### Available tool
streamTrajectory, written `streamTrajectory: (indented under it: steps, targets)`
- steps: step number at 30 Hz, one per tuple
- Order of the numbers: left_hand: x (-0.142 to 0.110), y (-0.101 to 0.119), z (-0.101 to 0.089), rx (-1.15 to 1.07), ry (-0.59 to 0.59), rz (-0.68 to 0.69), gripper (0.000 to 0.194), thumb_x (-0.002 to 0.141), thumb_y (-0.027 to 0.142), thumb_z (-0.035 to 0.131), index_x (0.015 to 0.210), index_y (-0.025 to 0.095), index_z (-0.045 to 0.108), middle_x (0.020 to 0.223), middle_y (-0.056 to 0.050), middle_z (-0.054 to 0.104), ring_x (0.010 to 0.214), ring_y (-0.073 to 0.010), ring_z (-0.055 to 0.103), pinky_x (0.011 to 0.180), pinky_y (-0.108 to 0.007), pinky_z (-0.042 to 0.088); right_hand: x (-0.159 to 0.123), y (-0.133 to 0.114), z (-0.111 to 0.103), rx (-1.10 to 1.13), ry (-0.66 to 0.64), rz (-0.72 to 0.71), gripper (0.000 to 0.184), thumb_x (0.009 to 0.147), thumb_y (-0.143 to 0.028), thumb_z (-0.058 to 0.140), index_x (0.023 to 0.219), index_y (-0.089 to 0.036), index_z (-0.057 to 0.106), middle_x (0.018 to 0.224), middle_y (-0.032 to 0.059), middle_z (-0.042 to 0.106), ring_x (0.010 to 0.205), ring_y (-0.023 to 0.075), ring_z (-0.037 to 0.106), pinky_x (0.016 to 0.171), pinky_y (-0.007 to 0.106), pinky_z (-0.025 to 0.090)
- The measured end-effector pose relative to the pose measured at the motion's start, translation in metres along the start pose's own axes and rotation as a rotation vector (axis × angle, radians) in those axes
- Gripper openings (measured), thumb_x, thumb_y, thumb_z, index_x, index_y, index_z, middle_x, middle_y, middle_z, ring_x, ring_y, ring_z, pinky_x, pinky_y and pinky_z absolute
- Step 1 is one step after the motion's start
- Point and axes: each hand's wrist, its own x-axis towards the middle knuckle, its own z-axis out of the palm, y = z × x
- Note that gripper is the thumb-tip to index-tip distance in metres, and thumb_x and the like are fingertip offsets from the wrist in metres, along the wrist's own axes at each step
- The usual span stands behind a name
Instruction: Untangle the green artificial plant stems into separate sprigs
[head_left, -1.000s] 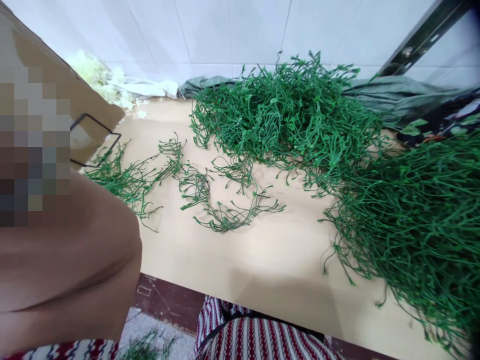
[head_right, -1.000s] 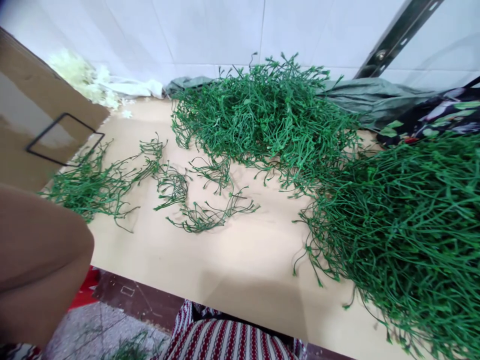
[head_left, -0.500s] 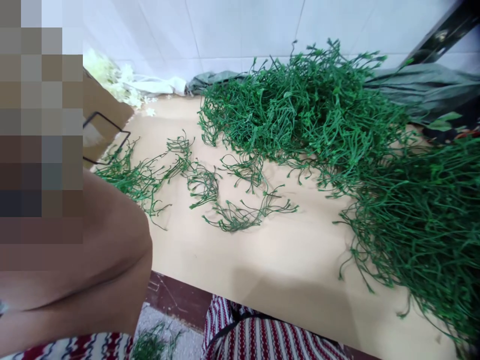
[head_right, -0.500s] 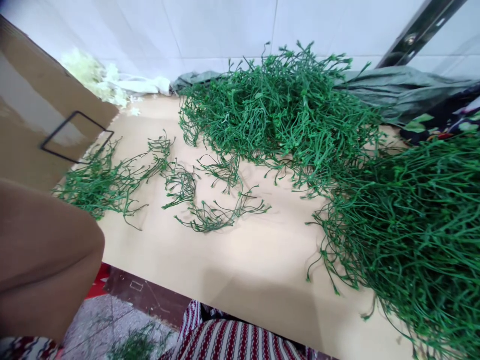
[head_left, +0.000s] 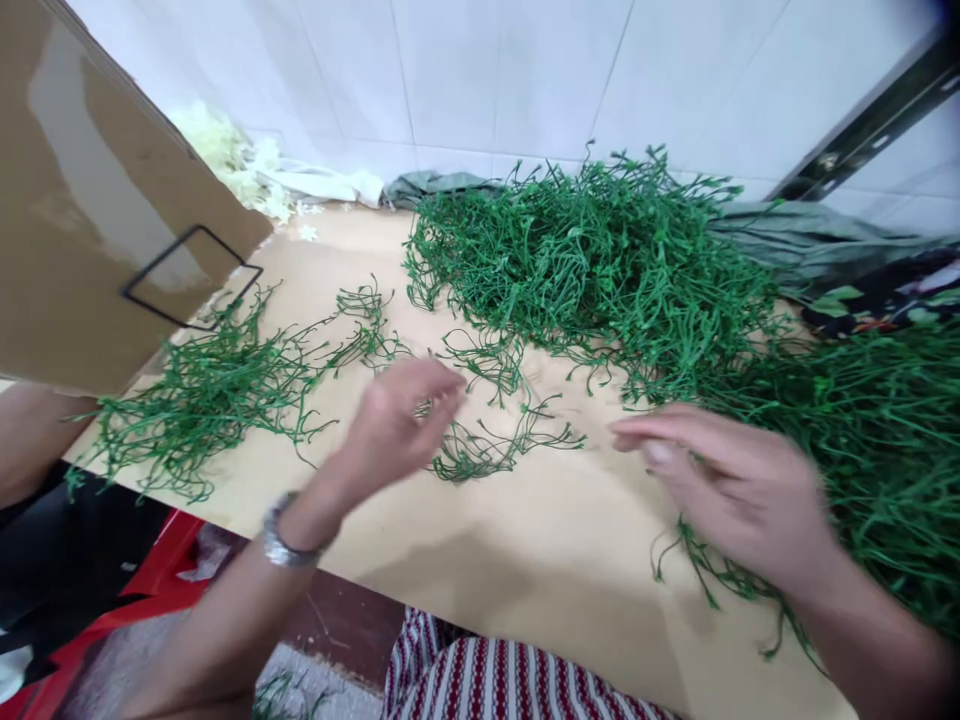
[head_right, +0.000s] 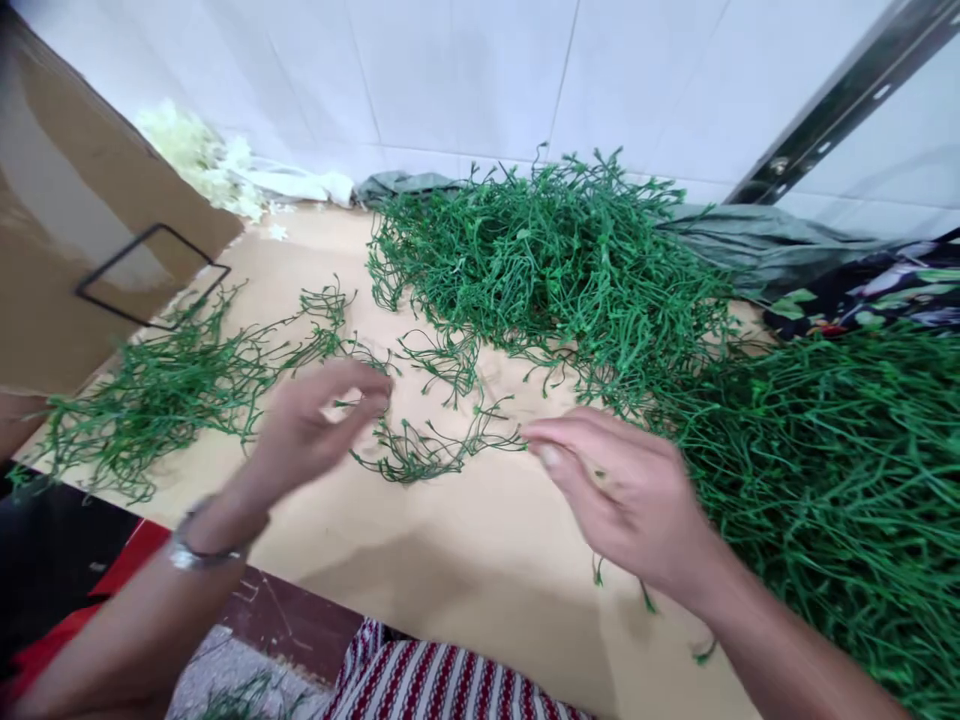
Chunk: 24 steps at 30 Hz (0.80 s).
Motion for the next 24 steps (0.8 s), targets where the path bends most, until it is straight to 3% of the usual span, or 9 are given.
streamTrajectory:
  steps: [2, 3, 6, 9, 12, 17, 21, 24]
  targets:
    - [-0.021, 0.005, 0.034, 0.206, -0.252, 0.049, 0.013, 0.083, 0.018, 0.048, 0.078, 0.014, 0.059, 0.074, -0.005, 0.061, 0.069, -0.0162, 0.053, 0.065, -0.034, 0.042, 0.004, 0.007, 0.026, -0.096, -0.112, -0.018, 0.02, 0.086, -0.02, 0.048, 0.104, -0.018, 0.057, 0.095, 0.0054, 0.062, 0.088, 0.0151, 0.057, 0.076, 0.028, 0.048]
    - [-0.03, 0.006, 0.049, 0.313, -0.345, 0.004, 0.012, 0.082, 0.019, 0.048, 0.082, 0.014, 0.059, 0.077, -0.006, 0.061, 0.072, -0.0183, 0.052, 0.066, -0.035, 0.04, 0.006, 0.011, 0.04, -0.183, -0.176, -0.032, 0.022, 0.085, -0.02, 0.05, 0.105, -0.018, 0.057, 0.096, 0.0064, 0.062, 0.09, 0.0176, 0.056, 0.077, 0.03, 0.047]
    - [-0.047, 0.007, 0.079, 0.462, -0.431, -0.064, 0.012, 0.082, 0.02, 0.048, 0.086, 0.014, 0.058, 0.081, -0.008, 0.058, 0.077, -0.0216, 0.05, 0.067, -0.036, 0.036, 0.008, 0.023, 0.075, -0.473, -0.301, -0.059, 0.018, 0.082, -0.021, 0.052, 0.098, -0.016, 0.059, 0.093, 0.0081, 0.061, 0.088, 0.0219, 0.055, 0.074, 0.034, 0.044]
    - [-0.052, 0.003, 0.082, 0.511, -0.431, -0.059, 0.011, 0.08, 0.013, 0.046, 0.077, 0.016, 0.056, 0.075, -0.006, 0.056, 0.074, -0.0215, 0.047, 0.065, -0.036, 0.033, 0.002, 0.026, 0.087, -0.569, -0.328, -0.079, 0.011, 0.082, -0.014, 0.05, 0.086, -0.017, 0.06, 0.081, 0.0053, 0.06, 0.078, 0.0191, 0.054, 0.068, 0.03, 0.041]
    - [-0.056, 0.007, 0.072, 0.524, -0.392, -0.056, 0.016, 0.079, 0.008, 0.045, 0.069, 0.016, 0.056, 0.071, -0.006, 0.055, 0.07, -0.0203, 0.046, 0.063, -0.035, 0.031, -0.009, 0.022, 0.081, -0.52, -0.302, -0.116, 0.014, 0.082, -0.012, 0.049, 0.087, -0.018, 0.06, 0.077, 0.003, 0.059, 0.073, 0.017, 0.052, 0.066, 0.029, 0.039]
    - [-0.069, 0.035, 0.064, 0.402, -0.202, -0.065, 0.016, 0.079, 0.02, 0.052, 0.093, 0.015, 0.059, 0.102, -0.011, 0.059, 0.089, -0.0239, 0.048, 0.075, -0.039, 0.034, -0.026, 0.007, 0.072, -0.339, -0.172, -0.082, 0.016, 0.084, -0.013, 0.046, 0.088, -0.016, 0.061, 0.077, 0.0044, 0.06, 0.074, 0.0156, 0.053, 0.068, 0.027, 0.041]
    - [-0.077, 0.049, 0.073, 0.313, -0.208, -0.057, 0.011, 0.079, 0.014, 0.05, 0.083, 0.016, 0.06, 0.08, -0.007, 0.062, 0.08, -0.0208, 0.05, 0.076, -0.039, 0.036, -0.034, -0.005, 0.065, -0.149, -0.151, -0.011, 0.017, 0.086, -0.015, 0.045, 0.087, -0.015, 0.062, 0.078, 0.0057, 0.061, 0.077, 0.0146, 0.056, 0.073, 0.027, 0.044]
    - [-0.08, 0.049, 0.072, 0.232, -0.162, -0.045, 0.015, 0.077, 0.006, 0.046, 0.075, 0.014, 0.058, 0.08, -0.009, 0.06, 0.078, -0.02, 0.05, 0.073, -0.038, 0.039, -0.036, -0.011, 0.046, 0.081, -0.274, 0.038, 0.016, 0.085, -0.021, 0.049, 0.09, -0.015, 0.062, 0.083, 0.0056, 0.063, 0.081, 0.015, 0.057, 0.074, 0.028, 0.045]
